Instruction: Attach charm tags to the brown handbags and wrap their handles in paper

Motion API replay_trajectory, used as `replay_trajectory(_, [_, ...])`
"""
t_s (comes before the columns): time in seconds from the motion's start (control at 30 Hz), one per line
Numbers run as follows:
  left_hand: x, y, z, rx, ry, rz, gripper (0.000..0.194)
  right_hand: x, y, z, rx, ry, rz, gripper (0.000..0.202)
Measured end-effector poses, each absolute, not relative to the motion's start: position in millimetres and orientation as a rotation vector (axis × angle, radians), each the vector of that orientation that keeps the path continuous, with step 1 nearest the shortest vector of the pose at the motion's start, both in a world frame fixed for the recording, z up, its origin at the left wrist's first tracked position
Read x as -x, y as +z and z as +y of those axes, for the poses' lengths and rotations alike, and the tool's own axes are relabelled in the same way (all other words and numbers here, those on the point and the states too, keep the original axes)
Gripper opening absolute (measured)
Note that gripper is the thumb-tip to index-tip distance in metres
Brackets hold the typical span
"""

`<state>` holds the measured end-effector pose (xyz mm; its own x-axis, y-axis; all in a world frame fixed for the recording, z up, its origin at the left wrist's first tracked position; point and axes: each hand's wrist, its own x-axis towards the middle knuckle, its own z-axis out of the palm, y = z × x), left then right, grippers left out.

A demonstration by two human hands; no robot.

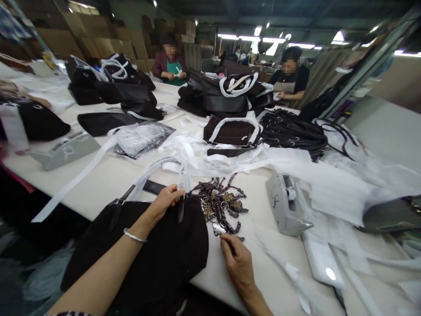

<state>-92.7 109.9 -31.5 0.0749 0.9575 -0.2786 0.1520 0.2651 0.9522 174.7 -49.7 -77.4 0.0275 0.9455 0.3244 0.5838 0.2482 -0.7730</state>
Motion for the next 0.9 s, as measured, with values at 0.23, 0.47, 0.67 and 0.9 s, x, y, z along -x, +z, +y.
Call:
replay_trajectory(0.23, [96.5, -32.1, 105.0, -0.892, 1.139, 1.174, 0.044, -172.5, -73.1, -46.3, 1.443, 0.506, -1.755, 0.017])
replay_trajectory(0.47, [96.2, -31.0, 100.6, -1.085, 0.992, 1.182, 0.044, -168.8, -74.6, -54.1, 1.428, 0.417, -1.801, 0.023])
replay_trajectory(0.67, [100.8, -22.0, 96.6, -1.227, 0.831, 1.121, 0.045, -168.7, -59.3, -58.9, 1.509, 0.358, -1.762, 0.024])
replay_trajectory(0.9, [99.0, -24.6, 93.6, -1.256, 0.97, 1.306, 0.048, -251.4, -35.7, -70.8, 2.01, -0.061, -1.663, 0.03])
